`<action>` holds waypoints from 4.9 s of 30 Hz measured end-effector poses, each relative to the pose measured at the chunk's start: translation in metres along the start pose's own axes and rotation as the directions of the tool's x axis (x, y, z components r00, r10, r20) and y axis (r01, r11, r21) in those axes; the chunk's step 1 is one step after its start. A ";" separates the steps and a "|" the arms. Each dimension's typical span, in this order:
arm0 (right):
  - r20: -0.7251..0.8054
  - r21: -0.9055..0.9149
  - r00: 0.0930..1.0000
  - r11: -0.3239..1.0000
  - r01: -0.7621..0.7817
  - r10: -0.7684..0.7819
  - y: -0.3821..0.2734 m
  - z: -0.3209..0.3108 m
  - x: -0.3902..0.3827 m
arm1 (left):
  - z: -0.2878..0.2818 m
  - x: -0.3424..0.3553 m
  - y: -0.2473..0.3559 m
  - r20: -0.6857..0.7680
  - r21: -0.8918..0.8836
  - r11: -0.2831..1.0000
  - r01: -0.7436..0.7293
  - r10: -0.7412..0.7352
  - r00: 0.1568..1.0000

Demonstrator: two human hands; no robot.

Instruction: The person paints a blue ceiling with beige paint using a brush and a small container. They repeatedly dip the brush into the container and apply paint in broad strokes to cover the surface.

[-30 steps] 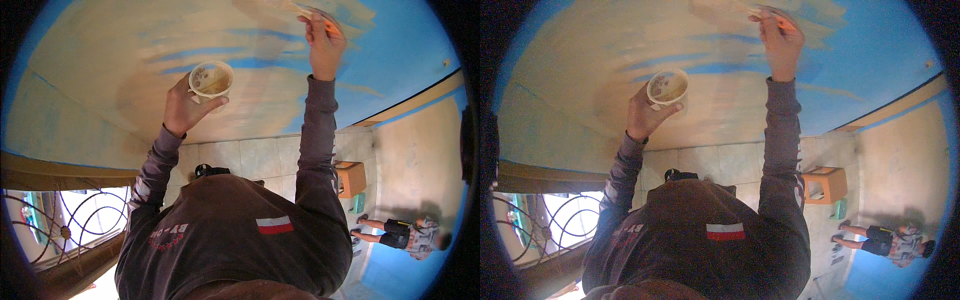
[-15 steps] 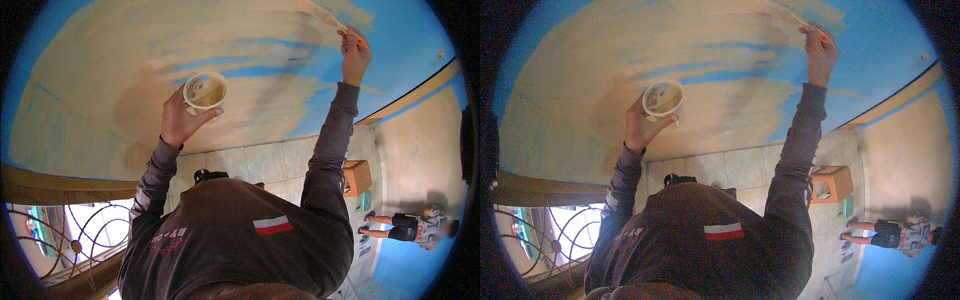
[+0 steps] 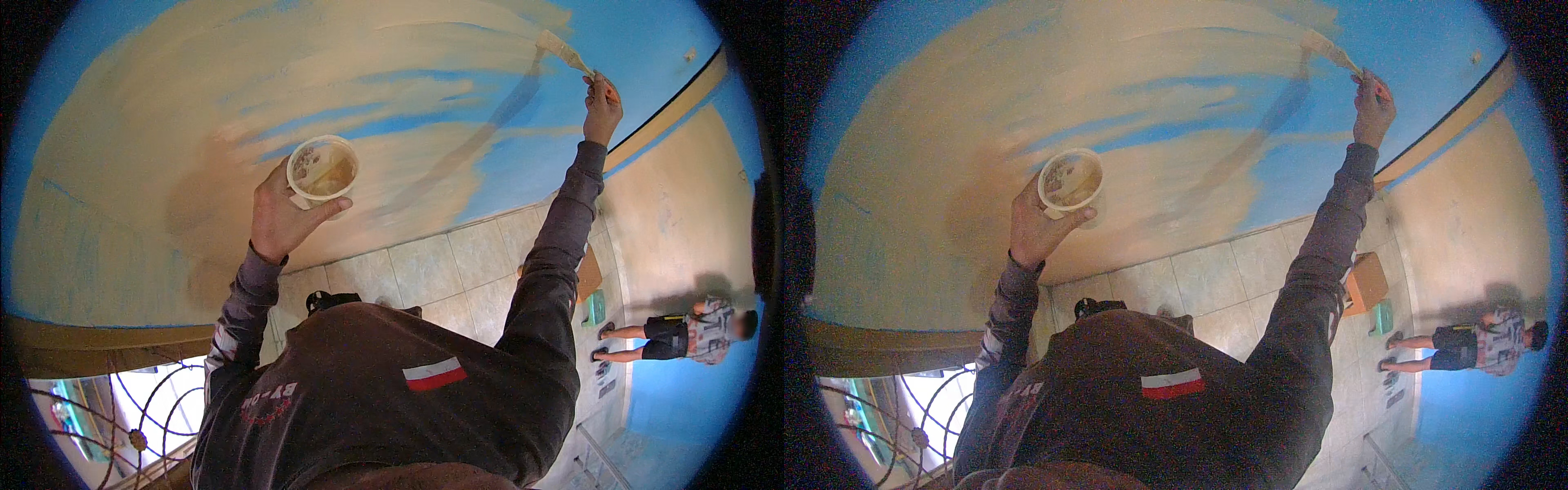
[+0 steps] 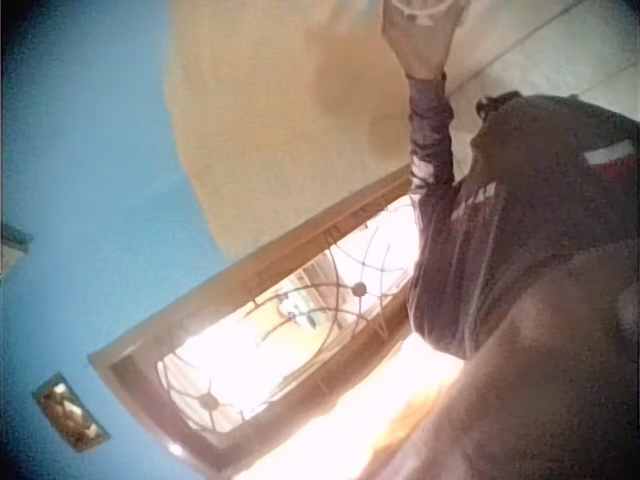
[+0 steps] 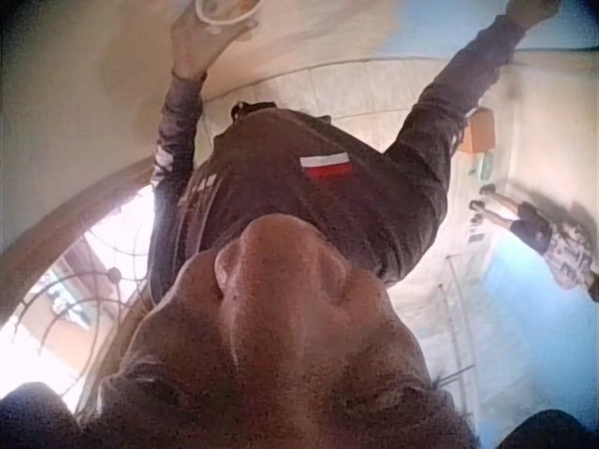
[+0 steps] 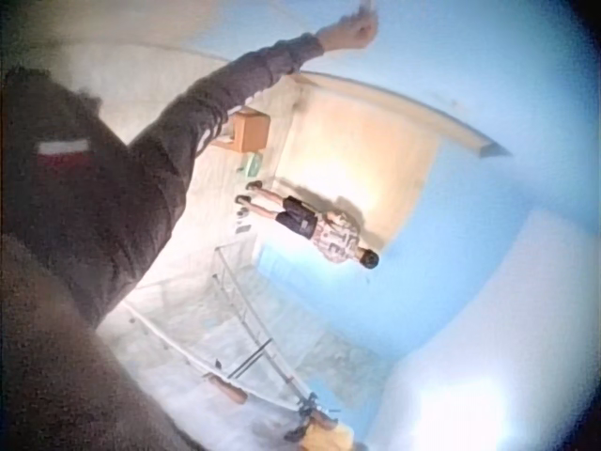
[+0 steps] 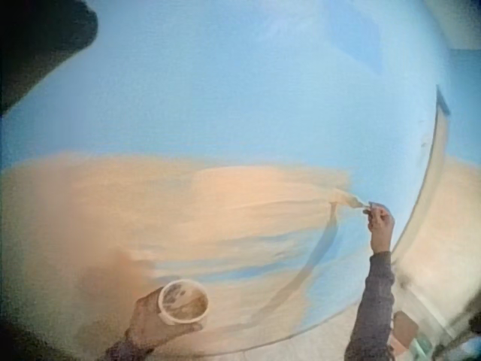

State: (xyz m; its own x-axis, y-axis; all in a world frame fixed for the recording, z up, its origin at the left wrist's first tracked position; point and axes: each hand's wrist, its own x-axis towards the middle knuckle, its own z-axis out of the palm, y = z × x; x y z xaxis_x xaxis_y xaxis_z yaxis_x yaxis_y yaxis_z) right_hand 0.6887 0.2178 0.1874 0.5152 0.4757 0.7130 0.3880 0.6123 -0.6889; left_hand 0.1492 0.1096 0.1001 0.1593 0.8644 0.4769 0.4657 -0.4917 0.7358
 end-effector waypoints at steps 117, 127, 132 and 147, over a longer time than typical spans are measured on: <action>0.070 0.062 0.996 0.996 -0.065 0.061 0.028 0.050 -0.041 | -0.004 -0.030 -0.004 0.003 -0.025 0.994 0.104 -0.104 0.995; -0.214 -0.074 0.976 0.996 -0.052 0.035 0.068 -0.033 -0.020 | 0.008 -0.025 -0.002 0.019 -0.048 0.997 0.065 -0.064 0.998; -0.314 -0.441 0.861 0.865 0.242 -0.401 0.078 0.000 -0.046 | 0.009 -0.021 0.002 0.043 0.025 0.996 0.081 -0.082 0.996; 0.098 -0.406 0.902 0.810 0.423 -0.421 -0.014 0.161 -0.199 | 0.015 -0.018 -0.010 0.073 -0.012 0.993 0.120 -0.119 0.990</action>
State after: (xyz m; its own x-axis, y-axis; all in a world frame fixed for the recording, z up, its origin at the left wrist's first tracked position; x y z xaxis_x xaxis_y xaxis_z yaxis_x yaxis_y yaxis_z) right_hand 0.4575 0.2166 0.0768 0.2264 0.2326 0.9458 0.8424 0.4407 -0.3101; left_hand 0.1546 0.1012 0.0768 0.1661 0.9223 0.3491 0.4709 -0.3852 0.7937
